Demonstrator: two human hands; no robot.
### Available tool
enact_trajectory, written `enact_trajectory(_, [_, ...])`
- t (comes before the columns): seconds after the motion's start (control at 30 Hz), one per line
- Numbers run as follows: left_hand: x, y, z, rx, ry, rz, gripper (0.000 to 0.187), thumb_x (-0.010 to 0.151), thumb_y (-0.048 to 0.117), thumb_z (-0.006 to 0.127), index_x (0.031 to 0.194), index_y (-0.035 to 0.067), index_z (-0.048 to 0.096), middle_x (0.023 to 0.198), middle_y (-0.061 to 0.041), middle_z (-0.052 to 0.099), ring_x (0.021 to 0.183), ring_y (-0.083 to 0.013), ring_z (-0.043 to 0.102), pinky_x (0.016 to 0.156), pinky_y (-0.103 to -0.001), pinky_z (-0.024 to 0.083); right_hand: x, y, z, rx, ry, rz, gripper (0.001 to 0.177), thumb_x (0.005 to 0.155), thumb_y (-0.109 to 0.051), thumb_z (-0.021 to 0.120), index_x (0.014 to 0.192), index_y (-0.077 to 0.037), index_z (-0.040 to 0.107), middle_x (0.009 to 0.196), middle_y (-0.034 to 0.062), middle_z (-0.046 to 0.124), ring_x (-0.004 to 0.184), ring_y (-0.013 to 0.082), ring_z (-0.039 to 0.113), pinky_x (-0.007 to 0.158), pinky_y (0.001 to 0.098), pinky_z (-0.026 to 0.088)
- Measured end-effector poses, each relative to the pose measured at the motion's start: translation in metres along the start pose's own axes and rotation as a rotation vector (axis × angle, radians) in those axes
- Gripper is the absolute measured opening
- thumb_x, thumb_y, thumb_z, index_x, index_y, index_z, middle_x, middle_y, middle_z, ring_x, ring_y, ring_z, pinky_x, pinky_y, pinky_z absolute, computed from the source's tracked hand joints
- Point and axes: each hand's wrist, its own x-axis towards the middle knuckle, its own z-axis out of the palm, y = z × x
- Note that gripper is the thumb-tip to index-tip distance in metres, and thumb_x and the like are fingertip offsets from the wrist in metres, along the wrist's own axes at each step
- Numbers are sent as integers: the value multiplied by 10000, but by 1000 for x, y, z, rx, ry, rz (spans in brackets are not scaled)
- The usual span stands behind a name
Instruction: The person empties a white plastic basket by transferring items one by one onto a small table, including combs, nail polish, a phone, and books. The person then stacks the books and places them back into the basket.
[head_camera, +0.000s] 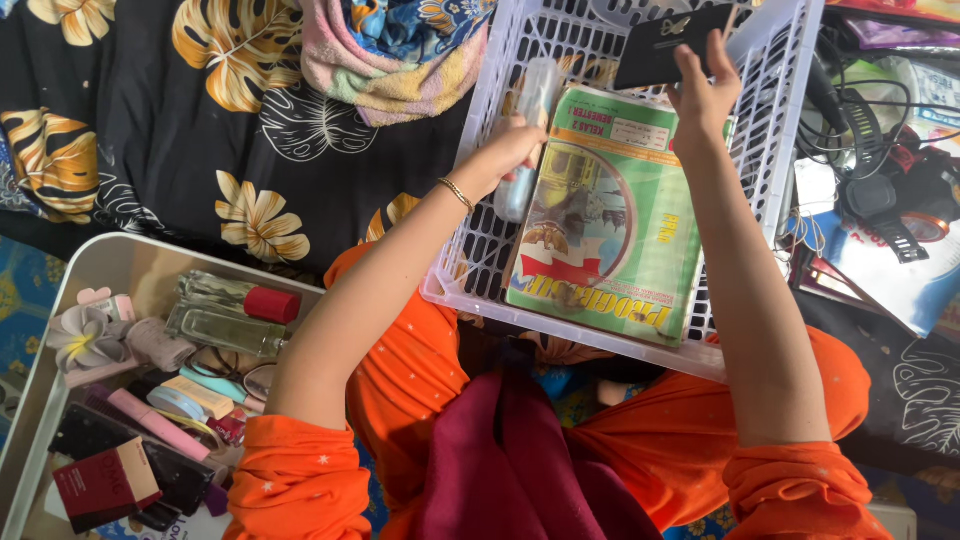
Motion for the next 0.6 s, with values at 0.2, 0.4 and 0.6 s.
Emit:
enact_trajectory(0.2, [43,-56,16,952,552,693,1041,685,638,896,1404,109,362,988,-273,607,787,-343,663,641,-373,575,15,0,-15,295,209,-69,796,890,-213,819,1525,-232,341,1376,134,639,995,232,640,750,388,438])
enact_trajectory(0.4, [-4,-20,23,758,159,336,1144,742,188,771,1558,-57,9,892,-280,685,761,-403,715,716,-432,607,22,-5,-18,763,-302,217,785,888,-509,706,1477,-70,430,1463,162,603,1272,318,712,1100,487,616])
enact_trajectory(0.6, [-36,24,4,581,226,185,1007,716,266,787,1486,-35,213,926,-245,708,820,-367,726,740,-421,602,-8,-41,4,616,-412,348,705,919,-525,654,1393,-23,514,1317,191,691,1235,315,717,1084,475,548])
